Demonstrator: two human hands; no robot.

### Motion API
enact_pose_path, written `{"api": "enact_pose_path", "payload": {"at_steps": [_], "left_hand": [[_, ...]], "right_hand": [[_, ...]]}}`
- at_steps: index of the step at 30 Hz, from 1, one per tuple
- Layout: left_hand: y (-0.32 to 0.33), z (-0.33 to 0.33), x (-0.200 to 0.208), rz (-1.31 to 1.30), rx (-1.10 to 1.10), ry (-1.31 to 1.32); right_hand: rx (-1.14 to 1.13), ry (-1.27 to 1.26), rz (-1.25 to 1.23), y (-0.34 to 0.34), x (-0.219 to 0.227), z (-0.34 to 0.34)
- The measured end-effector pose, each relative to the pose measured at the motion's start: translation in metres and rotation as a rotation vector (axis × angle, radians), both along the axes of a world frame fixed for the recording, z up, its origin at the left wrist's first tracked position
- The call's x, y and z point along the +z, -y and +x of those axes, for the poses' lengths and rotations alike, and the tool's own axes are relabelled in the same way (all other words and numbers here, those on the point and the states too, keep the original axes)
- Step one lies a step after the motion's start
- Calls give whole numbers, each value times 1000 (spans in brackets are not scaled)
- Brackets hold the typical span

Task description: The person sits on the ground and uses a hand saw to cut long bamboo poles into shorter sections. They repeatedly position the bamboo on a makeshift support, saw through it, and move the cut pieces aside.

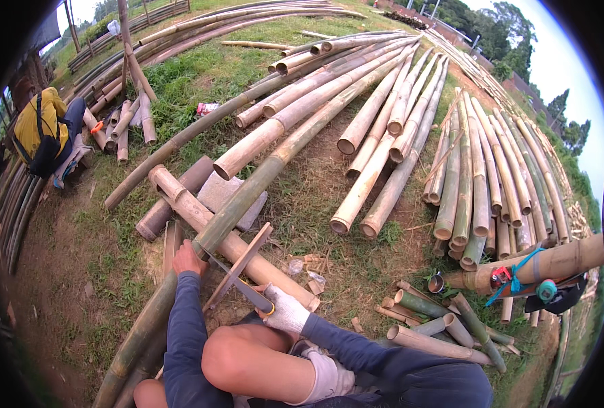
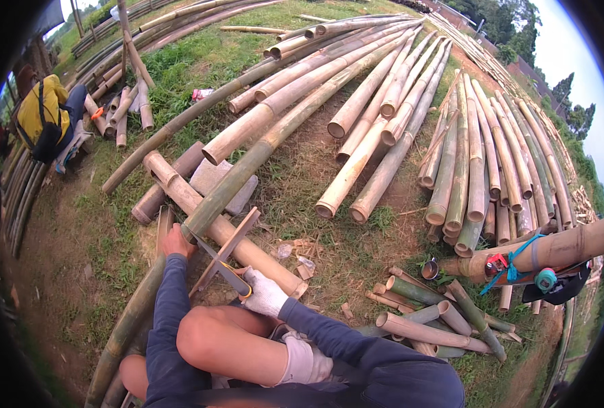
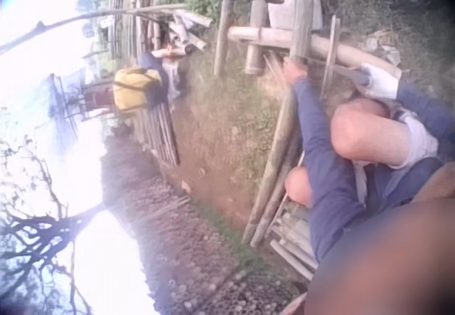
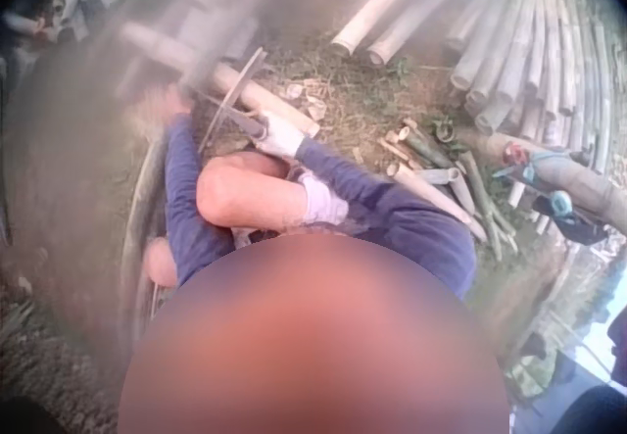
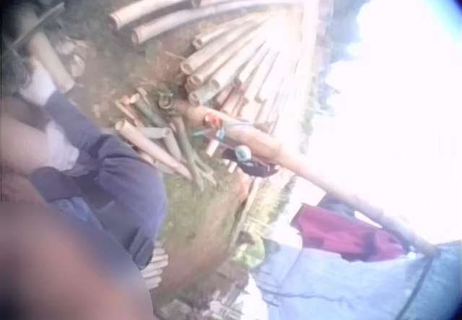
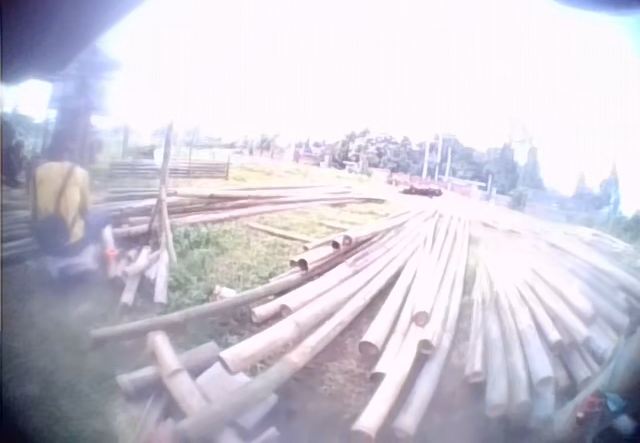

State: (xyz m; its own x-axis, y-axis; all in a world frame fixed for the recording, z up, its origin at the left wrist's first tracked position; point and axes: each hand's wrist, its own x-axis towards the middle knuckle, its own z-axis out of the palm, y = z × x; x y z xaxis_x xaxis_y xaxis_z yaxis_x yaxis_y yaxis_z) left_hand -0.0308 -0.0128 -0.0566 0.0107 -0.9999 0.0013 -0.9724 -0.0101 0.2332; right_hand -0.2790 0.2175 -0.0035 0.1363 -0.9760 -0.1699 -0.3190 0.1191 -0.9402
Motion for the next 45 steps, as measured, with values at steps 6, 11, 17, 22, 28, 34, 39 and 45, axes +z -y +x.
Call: {"api": "enact_pose_path", "payload": {"at_steps": [6, 11, 17, 22, 28, 34, 39, 45], "left_hand": [[-4, -2, 0, -53, -2, 32], [4, 3, 8, 67, -15, 6], [16, 10, 36, 268, -119, -48], [6, 9, 29, 226, -48, -71], [4, 14, 18, 133, -75, -27], [6, 17, 22, 175, -124, -12], [30, 67, 31, 388, -460, 22], [72, 169, 18, 549, -216, -174]], "right_hand": [[-9, 215, 37, 10, -15, -2], [21, 97, 39, 7, -8, 6], [-89, 142, 6, -3, 16, 17], [-68, 138, -230, 10, 14, 13], [-19, 283, -155, -2, -11, 13], [29, 134, -212, 1, -22, 4], [91, 106, -113, 1, -21, -5], [144, 37, 112, -9, -10, -25]]}}
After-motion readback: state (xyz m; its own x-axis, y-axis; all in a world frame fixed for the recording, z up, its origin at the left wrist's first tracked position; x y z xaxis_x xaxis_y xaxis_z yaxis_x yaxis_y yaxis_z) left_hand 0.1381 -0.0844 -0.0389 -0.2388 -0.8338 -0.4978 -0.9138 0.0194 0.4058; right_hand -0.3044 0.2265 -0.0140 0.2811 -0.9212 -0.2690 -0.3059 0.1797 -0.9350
